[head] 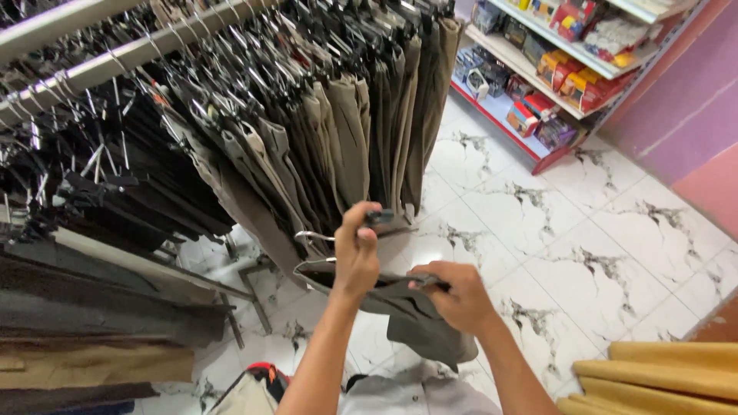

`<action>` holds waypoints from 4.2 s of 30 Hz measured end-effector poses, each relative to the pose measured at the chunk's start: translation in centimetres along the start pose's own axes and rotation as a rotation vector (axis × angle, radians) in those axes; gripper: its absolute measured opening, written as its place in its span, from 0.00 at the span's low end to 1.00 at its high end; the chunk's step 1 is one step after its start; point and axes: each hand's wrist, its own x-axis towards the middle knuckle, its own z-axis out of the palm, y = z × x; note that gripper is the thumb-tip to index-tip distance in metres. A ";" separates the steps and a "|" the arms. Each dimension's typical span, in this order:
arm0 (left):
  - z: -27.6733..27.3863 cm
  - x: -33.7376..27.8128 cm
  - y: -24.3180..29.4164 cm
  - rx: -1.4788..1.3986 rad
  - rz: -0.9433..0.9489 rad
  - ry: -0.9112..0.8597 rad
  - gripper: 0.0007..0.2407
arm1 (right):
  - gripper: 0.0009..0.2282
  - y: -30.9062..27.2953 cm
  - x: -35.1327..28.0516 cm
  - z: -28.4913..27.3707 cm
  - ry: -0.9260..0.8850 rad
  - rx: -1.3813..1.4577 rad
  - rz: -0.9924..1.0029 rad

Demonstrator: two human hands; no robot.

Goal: The person is taking trousers from a basket, clipping them onto hangers, and hanging them on a clothing rack.

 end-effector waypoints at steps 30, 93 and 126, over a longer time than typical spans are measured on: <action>-5.2 -3.0 3.8 0.380 0.337 -0.233 0.19 | 0.11 -0.7 2.9 0.0 -0.014 -0.166 -0.083; -6.8 1.6 1.9 0.125 0.057 -0.246 0.28 | 0.09 -1.0 9.8 2.6 -0.211 -0.206 -0.068; -7.0 -0.4 1.3 0.152 0.070 -0.156 0.17 | 0.03 -0.2 6.3 4.1 -0.153 -0.229 -0.042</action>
